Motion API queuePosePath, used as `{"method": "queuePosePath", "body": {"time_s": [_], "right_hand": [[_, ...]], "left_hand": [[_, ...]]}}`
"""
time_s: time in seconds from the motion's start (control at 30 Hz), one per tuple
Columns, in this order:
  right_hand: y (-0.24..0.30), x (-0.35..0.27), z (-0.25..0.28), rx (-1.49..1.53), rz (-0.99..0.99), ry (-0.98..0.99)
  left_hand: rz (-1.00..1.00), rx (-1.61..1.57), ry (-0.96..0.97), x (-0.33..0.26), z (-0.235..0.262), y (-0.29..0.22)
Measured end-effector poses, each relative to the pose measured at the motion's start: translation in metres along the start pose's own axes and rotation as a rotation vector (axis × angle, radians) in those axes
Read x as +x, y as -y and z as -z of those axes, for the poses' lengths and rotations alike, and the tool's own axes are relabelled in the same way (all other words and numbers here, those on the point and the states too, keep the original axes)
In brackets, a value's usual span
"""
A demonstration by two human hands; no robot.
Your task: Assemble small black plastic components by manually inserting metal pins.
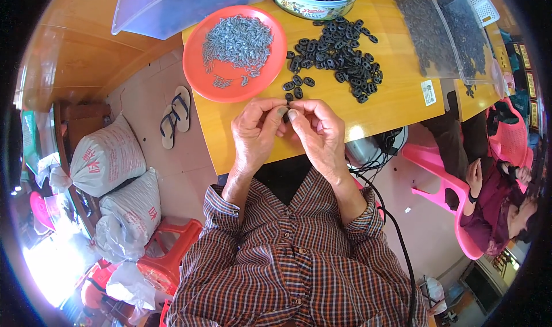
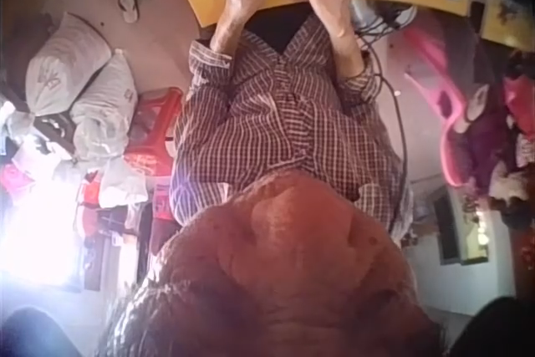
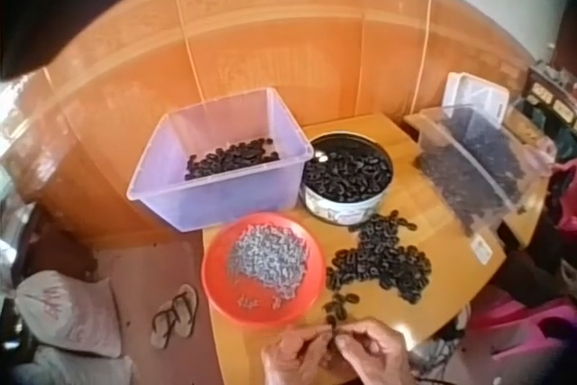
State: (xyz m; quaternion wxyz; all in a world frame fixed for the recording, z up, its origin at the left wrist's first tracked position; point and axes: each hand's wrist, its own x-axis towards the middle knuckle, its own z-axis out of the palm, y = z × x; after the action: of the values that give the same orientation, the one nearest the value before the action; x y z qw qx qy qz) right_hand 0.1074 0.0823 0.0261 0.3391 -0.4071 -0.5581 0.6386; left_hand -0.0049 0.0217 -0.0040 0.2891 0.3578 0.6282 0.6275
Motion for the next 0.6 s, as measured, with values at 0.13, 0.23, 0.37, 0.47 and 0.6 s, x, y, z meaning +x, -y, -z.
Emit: {"method": "queuePosePath", "body": {"time_s": [0.13,0.23,0.37,0.47,0.6], "right_hand": [[-0.004,0.001,0.009,-0.139,-0.005,0.068],[-0.008,0.002,0.014,-0.211,0.037,0.101],[-0.002,0.002,0.009,-0.369,0.163,0.063],[-0.003,0.003,0.015,-0.573,0.347,0.099],[0.003,-0.001,0.014,-0.444,0.110,0.086]], "left_hand": [[0.002,-0.008,0.015,0.000,0.000,-0.001],[0.023,-0.024,0.018,0.001,-0.001,-0.001],[-0.052,0.081,0.064,0.000,-0.002,-0.001],[-0.065,0.069,0.071,0.001,-0.001,-0.001],[0.128,-0.246,0.052,0.001,0.004,-0.003]]}}
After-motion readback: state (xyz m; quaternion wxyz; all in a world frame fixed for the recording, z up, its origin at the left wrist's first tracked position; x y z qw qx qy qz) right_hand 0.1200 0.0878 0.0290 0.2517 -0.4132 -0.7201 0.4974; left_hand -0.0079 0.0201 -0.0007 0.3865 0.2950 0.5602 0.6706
